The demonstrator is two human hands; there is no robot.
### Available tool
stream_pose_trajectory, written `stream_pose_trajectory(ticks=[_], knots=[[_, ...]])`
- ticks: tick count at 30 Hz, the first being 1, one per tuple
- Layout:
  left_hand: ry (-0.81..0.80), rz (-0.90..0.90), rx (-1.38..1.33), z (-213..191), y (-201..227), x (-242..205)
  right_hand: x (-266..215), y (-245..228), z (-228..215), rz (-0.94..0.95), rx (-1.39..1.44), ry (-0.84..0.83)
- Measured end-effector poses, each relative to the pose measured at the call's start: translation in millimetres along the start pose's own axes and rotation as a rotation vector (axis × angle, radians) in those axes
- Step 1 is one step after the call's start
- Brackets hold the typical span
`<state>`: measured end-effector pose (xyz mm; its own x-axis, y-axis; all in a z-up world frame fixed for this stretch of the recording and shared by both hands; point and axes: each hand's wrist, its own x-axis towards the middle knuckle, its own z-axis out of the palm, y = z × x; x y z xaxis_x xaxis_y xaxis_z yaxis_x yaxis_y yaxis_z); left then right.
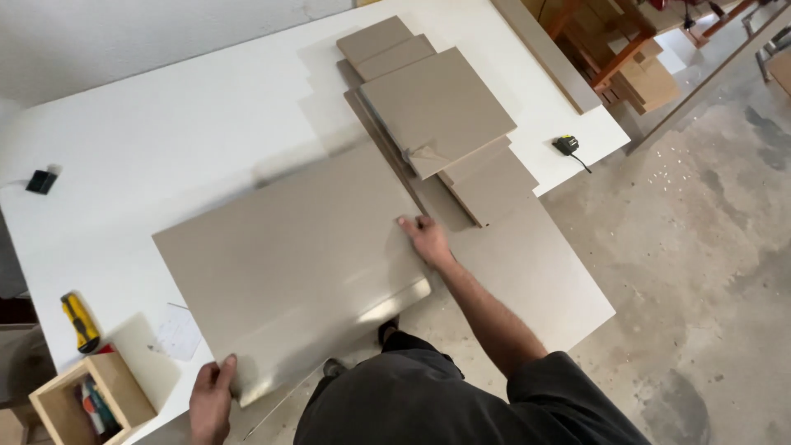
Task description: The person moves several pieces of light-colored wood from a workbench to a storage area and back. They then use a tape measure to measure the dimensions of the wood pieces on the workbench.
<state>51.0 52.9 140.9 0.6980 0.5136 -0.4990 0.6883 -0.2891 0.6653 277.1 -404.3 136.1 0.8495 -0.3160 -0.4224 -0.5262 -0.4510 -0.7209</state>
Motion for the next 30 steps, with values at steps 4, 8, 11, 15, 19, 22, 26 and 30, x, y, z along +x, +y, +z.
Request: stream_pose_trajectory(ticks=[4,8,11,15,19,22,26,30], knots=[[-0.169,0.009,-0.024,59.3,129.0,-2.5,66.7,-40.9,-95.5,-0.095,-0.050,0.056],[-0.471,0.131,-0.099,162.4,197.6,33.2,162.5,-51.2,-187.4,-0.214,-0.225,0.263],[-0.625,0.204,-0.040,226.0,263.7,34.2,238.2,-43.3,-242.9,-0.235,-0.310,0.355],[-0.671,0.232,0.097,284.6,334.7,26.0,297.0,-50.0,-285.4,-0.169,-0.387,0.351],[-0.687,0.175,0.105,311.0,375.0,27.6,353.3,-44.5,-297.3,-0.158,-0.426,0.305],[-0.682,0.149,0.125,324.6,386.9,33.9,383.0,-41.4,-299.2,-0.166,-0.428,0.289],[-0.694,0.143,0.133,329.7,397.2,35.6,405.8,-35.9,-295.1,-0.164,-0.429,0.240],[-0.695,0.131,0.139,334.6,400.4,40.4,418.1,-29.7,-290.2,-0.150,-0.445,0.215]])
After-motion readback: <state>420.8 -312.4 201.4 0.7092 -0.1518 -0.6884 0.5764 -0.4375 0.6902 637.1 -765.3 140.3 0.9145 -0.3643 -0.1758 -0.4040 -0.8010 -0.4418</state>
